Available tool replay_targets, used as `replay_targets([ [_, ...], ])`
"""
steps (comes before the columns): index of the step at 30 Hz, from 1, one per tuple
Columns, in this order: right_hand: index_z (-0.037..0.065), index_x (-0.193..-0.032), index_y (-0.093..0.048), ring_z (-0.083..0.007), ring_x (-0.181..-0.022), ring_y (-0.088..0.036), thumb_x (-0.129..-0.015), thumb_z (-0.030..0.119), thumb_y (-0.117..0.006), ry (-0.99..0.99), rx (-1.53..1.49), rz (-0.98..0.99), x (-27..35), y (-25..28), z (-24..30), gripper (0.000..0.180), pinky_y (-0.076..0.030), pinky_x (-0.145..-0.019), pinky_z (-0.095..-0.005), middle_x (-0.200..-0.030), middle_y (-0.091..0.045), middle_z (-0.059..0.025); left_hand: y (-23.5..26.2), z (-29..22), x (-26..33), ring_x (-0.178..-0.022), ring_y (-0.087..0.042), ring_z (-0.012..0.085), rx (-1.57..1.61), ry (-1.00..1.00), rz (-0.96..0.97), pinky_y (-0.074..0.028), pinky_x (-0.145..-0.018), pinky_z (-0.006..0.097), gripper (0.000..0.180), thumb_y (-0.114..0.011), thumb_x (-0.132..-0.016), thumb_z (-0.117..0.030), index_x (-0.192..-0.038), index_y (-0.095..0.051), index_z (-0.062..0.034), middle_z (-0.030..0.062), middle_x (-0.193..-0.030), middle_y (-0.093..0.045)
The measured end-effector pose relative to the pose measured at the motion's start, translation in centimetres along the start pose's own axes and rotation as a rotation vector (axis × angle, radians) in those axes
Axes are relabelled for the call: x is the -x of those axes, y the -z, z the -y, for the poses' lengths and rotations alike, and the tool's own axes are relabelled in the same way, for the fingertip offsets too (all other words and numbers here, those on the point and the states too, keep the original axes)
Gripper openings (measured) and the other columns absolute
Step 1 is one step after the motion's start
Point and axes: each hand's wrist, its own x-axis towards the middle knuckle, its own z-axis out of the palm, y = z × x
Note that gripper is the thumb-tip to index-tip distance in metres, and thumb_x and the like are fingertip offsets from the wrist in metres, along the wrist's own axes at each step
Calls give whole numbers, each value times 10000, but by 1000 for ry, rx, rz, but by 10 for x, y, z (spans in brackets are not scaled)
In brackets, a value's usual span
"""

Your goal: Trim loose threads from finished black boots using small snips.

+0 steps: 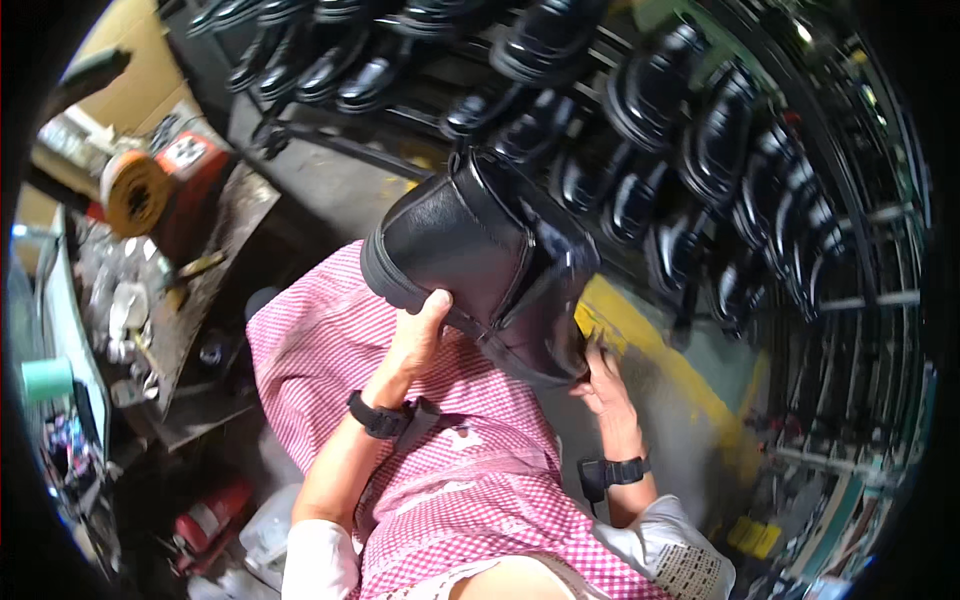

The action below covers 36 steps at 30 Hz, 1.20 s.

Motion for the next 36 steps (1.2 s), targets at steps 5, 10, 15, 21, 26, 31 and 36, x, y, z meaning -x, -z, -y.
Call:
replay_targets([
  [5, 27, -961, -615, 2, -436, -320, -817, 129, -615, 600, 118, 189, -2, -62, 23, 177, -226, -382, -172, -686, -578, 2, 13, -15, 10, -1078, -460, 202, -289, -212, -347, -350, -949, 324, 572, -673, -782, -261, -1221, -425, 9, 98, -1186, -488],
  [10, 2, -853, -632, -16, -605, -503, -746, 83, -705, 615, 363, 393, 39, -141, 7, 153, -405, -531, -179, -683, -603, 17, -12, -27, 21, -996, -523, 196, -453, -342, -403, -394, -896, 303, 432, -648, -803, -178, -1148, -496, 33, 109, -1107, -556],
  [15, 39, -674, -594, -40, -466, -464, -762, 67, -666, 687, 353, 373, 38, -164, 6, 117, -340, -426, -189, -565, -546, 12, -5, -15, 22, -988, -524, 198, -441, -466, -401, -401, -881, 305, 400, -635, -810, -150, -1140, -496, 28, 93, -1096, -558],
  [21, -3, -697, -553, -73, -371, -325, -815, 62, -551, 125, 37, 563, 48, -161, 17, 134, -252, -357, -223, -512, -468, -43, 8, -6, 23, -1008, -516, 196, -493, -522, -350, -405, -882, 319, 389, -639, -800, -146, -1124, -502, 19, 84, -1118, -546],
  [26, -31, -696, -578, -82, -404, -411, -850, 139, -565, 324, -123, 782, 70, -142, 73, 230, -284, -371, -198, -527, -493, -46, 34, -3, 32, -1078, -486, 218, -1162, -760, -160, -385, -929, 344, 367, -510, -879, -247, -1148, -493, 2, 112, -1162, -525],
  [31, -21, -664, -578, -100, -397, -455, -908, 336, -462, 768, -45, 725, 50, -124, 86, 448, -289, -362, -192, -550, -541, -92, 27, -35, 40, -1113, -462, 231, -606, -612, -59, -347, -969, 357, 423, -405, -901, -325, -1172, -473, -7, 127, -1195, -501],
  [36, -15, -819, -579, -44, -446, -372, -909, 408, -446, 748, -20, 649, 36, -114, 91, 453, -277, -424, -179, -616, -553, -61, 17, -67, 41, -1147, -437, 244, -56, -433, -7, -309, -1009, 370, 497, -301, -924, -402, -1196, -453, -15, 142, -1227, -477],
])
